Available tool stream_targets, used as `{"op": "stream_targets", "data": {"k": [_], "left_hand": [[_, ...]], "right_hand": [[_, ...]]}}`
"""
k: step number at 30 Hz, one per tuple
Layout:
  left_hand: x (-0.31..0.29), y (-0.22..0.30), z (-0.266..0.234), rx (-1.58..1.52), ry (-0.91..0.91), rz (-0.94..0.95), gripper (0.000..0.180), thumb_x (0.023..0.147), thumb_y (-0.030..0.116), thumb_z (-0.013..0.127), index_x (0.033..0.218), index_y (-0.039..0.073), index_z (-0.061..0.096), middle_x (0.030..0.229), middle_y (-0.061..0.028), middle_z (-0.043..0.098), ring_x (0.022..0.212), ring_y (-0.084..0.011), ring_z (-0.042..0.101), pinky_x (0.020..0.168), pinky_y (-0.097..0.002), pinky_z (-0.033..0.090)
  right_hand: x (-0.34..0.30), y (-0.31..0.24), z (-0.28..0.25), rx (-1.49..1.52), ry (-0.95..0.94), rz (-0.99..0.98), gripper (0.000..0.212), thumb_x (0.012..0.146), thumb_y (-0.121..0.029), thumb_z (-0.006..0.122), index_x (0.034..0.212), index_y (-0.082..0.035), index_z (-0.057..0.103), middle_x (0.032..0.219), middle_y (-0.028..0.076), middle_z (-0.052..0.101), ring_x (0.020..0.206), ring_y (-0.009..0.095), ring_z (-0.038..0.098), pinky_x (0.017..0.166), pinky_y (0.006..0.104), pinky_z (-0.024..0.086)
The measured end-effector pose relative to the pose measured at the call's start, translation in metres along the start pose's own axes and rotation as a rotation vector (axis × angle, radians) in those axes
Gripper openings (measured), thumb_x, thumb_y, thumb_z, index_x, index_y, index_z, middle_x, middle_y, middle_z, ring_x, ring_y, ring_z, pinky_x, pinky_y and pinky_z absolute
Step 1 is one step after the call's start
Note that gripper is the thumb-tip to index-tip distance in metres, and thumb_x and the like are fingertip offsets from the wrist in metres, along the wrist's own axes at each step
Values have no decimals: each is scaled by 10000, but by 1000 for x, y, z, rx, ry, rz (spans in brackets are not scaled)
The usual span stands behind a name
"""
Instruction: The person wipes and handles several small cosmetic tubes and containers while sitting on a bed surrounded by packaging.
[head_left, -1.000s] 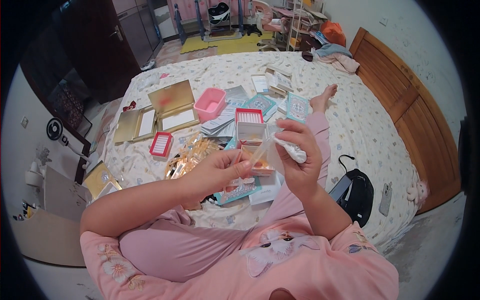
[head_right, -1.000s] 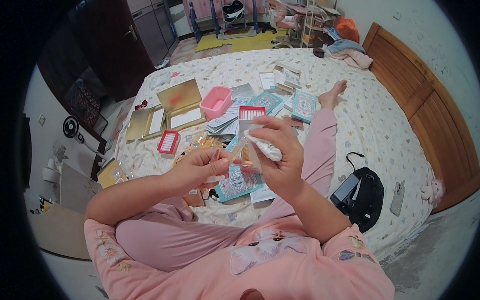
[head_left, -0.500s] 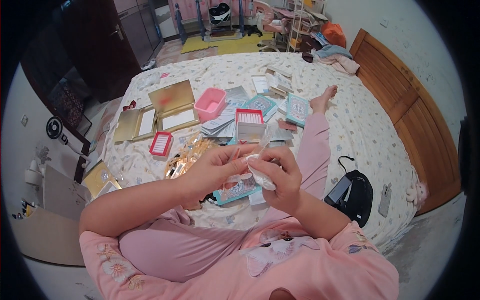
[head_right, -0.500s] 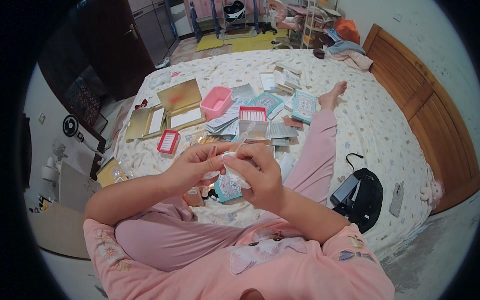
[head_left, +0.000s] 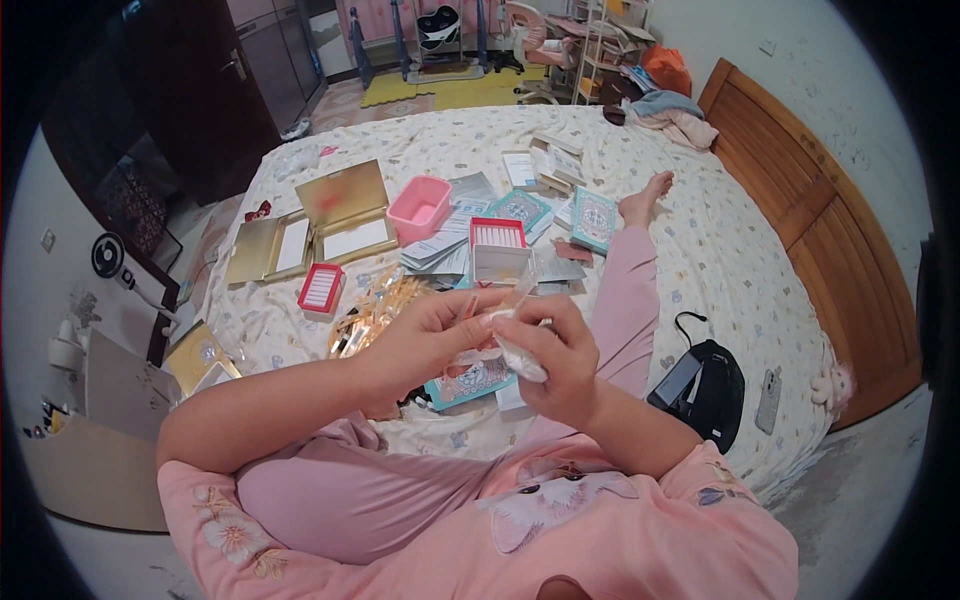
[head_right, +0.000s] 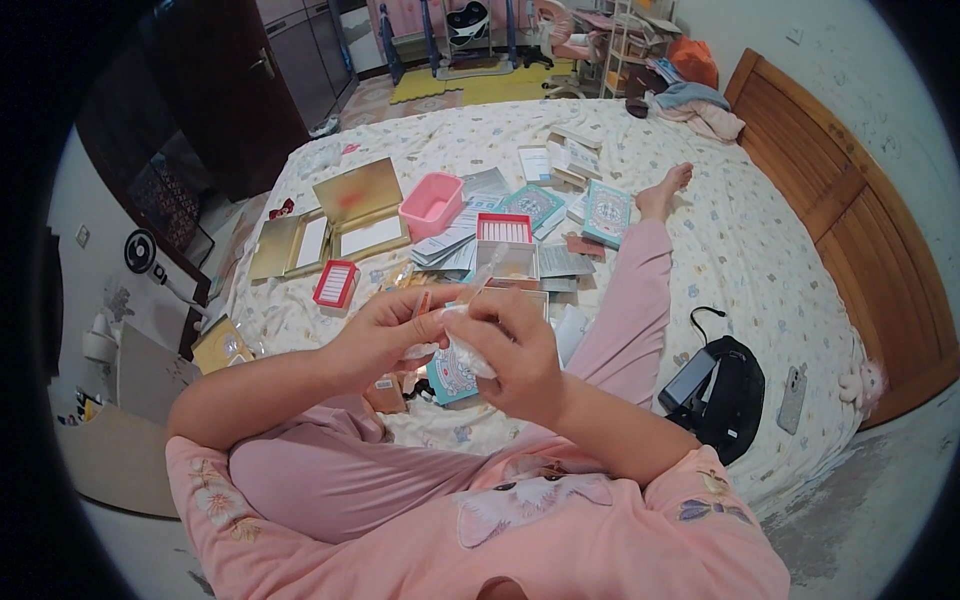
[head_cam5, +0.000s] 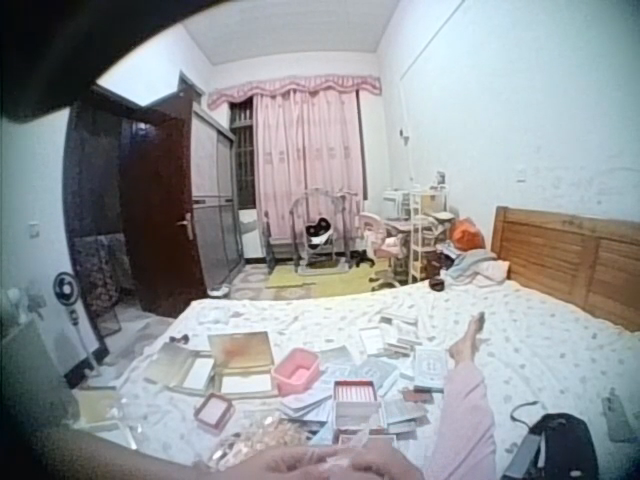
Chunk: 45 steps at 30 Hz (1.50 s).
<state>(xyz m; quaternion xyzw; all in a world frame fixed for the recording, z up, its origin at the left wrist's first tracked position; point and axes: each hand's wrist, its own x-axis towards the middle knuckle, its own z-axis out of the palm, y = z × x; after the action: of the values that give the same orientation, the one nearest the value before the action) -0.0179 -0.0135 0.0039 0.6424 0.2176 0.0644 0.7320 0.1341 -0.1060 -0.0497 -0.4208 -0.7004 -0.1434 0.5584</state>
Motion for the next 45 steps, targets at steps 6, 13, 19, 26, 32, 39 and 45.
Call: {"op": "stream_targets", "data": {"k": [6, 13, 19, 26, 32, 39, 45], "left_hand": [[0, 5, 3, 8, -8, -12, 407, 901, 271, 486, 1278, 132, 423, 758, 47, 487, 571, 8, 384, 462, -140, 312], [2, 0, 2, 66, -7, 3, 411, 903, 265, 483, 1285, 130, 415, 760, 47, 482, 572, 1, 372, 475, -150, 310], [1, 3, 4, 41, -38, 16, 408, 906, 249, 479, 1290, 129, 410, 758, 42, 479, 578, -4, 366, 479, -154, 299], [1, 3, 4, 87, -75, 27, 412, 910, 257, 471, 1295, 128, 404, 743, 40, 477, 585, -8, 371, 476, -161, 306], [-1, -2, 1, 94, -67, 20, 412, 906, 268, 478, 1290, 133, 412, 753, 45, 484, 614, 0, 397, 495, -149, 333], [1, 1, 3, 94, -14, -3, 401, 903, 266, 484, 1279, 135, 429, 755, 66, 479, 616, 8, 397, 489, -145, 329], [1, 1, 1, -23, -11, 32, 415, 908, 241, 474, 1300, 134, 391, 718, 48, 466, 550, -10, 373, 444, -158, 292]], "right_hand": [[13, 10, -15, -120, 87, 34, 466, 506, 74, 596, 956, -46, 612, 867, 111, 500, 726, 238, 517, 597, 294, 438], [3, 4, -7, -43, 92, 63, 456, 519, 90, 590, 960, -26, 609, 872, 116, 506, 734, 240, 529, 619, 298, 445], [-4, 0, -6, 2, 0, 5, 475, 493, 73, 610, 956, -34, 617, 870, 111, 515, 736, 239, 527, 595, 290, 444], [10, 20, -17, -142, 195, -16, 414, 551, 79, 612, 949, -36, 616, 842, 103, 504, 690, 212, 518, 563, 269, 428], [-1, 4, -6, -32, 112, 50, 436, 543, 64, 629, 969, -25, 601, 866, 105, 503, 695, 217, 520, 579, 280, 430], [-7, -5, 1, 123, 29, 30, 443, 534, 55, 625, 967, -39, 607, 868, 93, 528, 761, 251, 545, 632, 314, 446], [3, 0, -23, -38, 131, 12, 407, 569, 76, 602, 959, -42, 611, 879, 113, 536, 764, 246, 549, 632, 307, 448]]}}
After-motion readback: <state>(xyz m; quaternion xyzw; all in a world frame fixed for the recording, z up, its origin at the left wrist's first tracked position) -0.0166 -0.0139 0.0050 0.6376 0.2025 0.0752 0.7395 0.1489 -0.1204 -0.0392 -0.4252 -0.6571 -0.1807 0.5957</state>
